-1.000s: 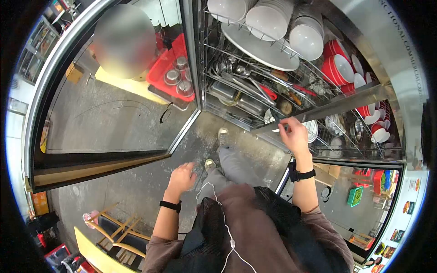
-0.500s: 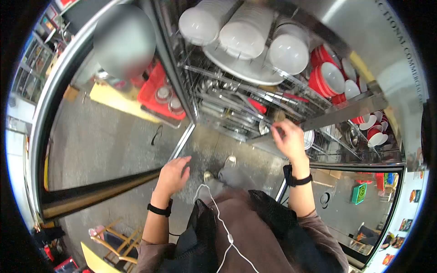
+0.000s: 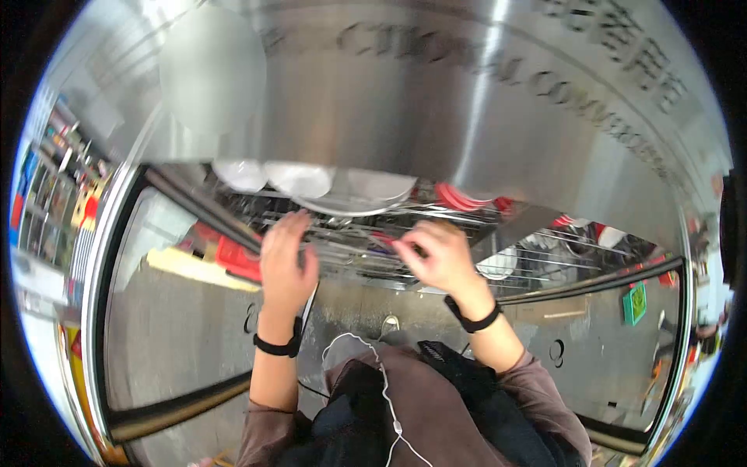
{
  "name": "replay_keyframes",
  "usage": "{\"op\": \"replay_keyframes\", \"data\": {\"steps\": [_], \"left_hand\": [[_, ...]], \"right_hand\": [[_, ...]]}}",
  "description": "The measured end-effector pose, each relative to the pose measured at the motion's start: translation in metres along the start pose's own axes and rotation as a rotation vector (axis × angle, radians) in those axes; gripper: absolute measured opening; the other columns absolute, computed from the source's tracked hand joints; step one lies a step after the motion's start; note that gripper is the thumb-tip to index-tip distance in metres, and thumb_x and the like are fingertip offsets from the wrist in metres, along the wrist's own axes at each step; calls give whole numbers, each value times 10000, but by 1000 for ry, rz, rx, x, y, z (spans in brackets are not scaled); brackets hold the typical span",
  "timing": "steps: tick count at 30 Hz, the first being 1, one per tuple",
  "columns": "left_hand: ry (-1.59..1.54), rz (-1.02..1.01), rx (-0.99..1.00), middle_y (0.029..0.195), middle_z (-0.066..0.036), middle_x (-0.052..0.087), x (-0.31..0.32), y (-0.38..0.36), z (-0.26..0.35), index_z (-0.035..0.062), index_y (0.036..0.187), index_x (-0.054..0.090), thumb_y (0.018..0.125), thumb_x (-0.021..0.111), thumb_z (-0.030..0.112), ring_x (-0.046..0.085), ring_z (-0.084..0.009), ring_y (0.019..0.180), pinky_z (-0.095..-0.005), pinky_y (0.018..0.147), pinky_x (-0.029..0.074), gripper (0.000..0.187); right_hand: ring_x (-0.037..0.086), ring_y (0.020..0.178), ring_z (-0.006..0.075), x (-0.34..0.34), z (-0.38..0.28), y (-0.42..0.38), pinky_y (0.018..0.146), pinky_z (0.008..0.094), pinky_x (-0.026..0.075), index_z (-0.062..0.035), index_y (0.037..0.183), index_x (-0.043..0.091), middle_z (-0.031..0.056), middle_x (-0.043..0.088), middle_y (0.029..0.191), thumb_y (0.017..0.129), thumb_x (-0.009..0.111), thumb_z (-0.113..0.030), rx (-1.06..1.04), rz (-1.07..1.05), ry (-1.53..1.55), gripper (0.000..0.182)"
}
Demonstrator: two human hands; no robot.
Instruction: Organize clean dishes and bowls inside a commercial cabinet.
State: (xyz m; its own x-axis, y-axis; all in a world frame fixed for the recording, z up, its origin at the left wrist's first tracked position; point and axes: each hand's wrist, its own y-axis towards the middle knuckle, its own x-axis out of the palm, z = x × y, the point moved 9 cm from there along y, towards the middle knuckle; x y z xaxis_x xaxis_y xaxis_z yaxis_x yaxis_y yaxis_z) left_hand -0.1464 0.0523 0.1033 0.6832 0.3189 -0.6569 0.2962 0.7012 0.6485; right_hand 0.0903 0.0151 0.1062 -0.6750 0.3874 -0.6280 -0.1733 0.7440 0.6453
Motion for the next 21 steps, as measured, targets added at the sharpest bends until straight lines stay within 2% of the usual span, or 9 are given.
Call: {"op": "replay_keyframes", "data": {"steps": [1, 3, 6, 10, 11, 12, 15, 20, 21], "left_hand": [[16, 13, 6, 1312, -184, 642, 3, 4, -5, 4, 1274, 614, 806, 618, 6, 582, -397, 1249, -485, 1072, 444, 467], [68, 27, 10, 1307, -201, 631, 5, 13, -15, 0, 1289, 603, 805, 612, -4, 575, -401, 1245, -485, 1075, 437, 484], [36, 121, -17, 1198, -224, 622, 2, 16, -45, -25, 1248, 600, 812, 578, -27, 570, -429, 1152, -482, 1023, 453, 437], [-97, 197, -152, 1380, -233, 510, -3, 19, -71, -28, 1351, 509, 824, 546, -67, 582, -353, 1096, -402, 949, 490, 529], [-123, 176, -170, 1449, -221, 458, -3, 20, -77, -15, 1426, 438, 825, 551, -74, 583, -299, 1020, -375, 896, 496, 614], [-149, 183, -189, 1396, -177, 469, -5, 22, -74, -4, 1529, 357, 820, 551, -94, 535, -217, 876, -361, 873, 467, 741], [-245, 147, -192, 1426, -160, 481, -1, 20, -91, 13, 1590, 287, 831, 530, -109, 513, -176, 790, -300, 749, 463, 806], [-322, 92, -192, 1493, -162, 504, 4, 21, -107, 12, 1581, 304, 879, 520, -74, 482, -152, 761, -262, 689, 430, 739], [-345, 95, -189, 1490, -160, 503, 6, 20, -109, 7, 1572, 315, 877, 520, -76, 482, -153, 751, -263, 686, 432, 730]], "right_hand": [[647, 654, 288, 3, 2, 3, 563, 396, 513, -87, 792, 655, 84, 632, 764, 863, 775, -213, 32, -30, 29, 188], [639, 642, 292, 4, -7, 17, 560, 395, 509, -87, 771, 637, 86, 610, 745, 867, 770, -243, 17, 6, 17, 226], [633, 665, 303, 14, -18, 35, 569, 415, 513, -72, 773, 590, 87, 604, 746, 892, 733, -272, -7, -17, -24, 274], [673, 764, 340, 42, -28, 54, 632, 452, 540, -53, 886, 612, 113, 641, 865, 916, 686, -330, 53, -51, -40, 288], [668, 746, 340, 48, -35, 61, 615, 449, 532, -53, 897, 610, 116, 639, 846, 914, 693, -325, 21, 6, -54, 285], [662, 729, 340, 54, -41, 69, 598, 446, 523, -53, 908, 607, 119, 638, 826, 913, 699, -321, -13, 64, -72, 283], [703, 847, 375, 84, -50, 94, 692, 497, 544, -34, 1093, 616, 176, 692, 1028, 891, 698, -319, 39, -10, -116, 359], [716, 818, 356, 137, -38, 110, 670, 478, 548, -26, 1118, 630, 179, 712, 932, 893, 669, -274, 141, -66, -280, 336], [719, 805, 339, 135, -36, 109, 663, 464, 551, -25, 1052, 648, 180, 710, 906, 893, 650, -244, 208, -48, -266, 270]]}}
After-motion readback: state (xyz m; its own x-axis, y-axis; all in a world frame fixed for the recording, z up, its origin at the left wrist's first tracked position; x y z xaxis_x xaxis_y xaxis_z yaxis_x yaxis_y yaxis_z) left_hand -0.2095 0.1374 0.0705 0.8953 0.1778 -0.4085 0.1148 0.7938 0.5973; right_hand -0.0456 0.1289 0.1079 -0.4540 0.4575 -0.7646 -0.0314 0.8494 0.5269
